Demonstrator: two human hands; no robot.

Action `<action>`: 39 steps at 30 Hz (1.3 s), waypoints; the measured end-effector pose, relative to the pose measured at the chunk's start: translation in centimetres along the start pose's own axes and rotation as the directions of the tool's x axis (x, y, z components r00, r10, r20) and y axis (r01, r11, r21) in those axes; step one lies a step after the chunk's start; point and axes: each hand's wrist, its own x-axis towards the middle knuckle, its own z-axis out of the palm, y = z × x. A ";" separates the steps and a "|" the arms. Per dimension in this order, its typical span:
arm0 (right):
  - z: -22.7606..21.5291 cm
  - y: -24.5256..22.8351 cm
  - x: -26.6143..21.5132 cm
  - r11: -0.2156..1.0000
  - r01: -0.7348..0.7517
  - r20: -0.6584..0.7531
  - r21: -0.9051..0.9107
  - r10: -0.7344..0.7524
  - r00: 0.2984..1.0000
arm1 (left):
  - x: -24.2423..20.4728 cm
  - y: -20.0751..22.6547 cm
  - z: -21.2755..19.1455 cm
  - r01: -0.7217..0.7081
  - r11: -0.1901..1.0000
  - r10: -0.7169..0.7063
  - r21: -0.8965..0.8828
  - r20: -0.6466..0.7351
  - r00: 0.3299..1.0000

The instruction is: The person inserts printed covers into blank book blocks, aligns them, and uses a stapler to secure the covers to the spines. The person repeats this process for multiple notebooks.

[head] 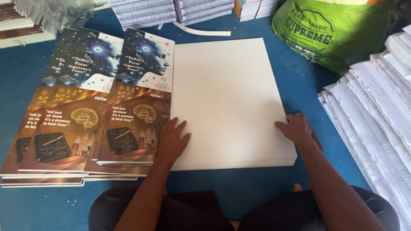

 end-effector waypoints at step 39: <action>-13.2 -6.2 -5.7 0.429 -0.269 0.285 0.862 0.030 0.958 | 1.7 -0.1 -2.1 0.286 0.830 -0.356 -0.479 -0.059 0.933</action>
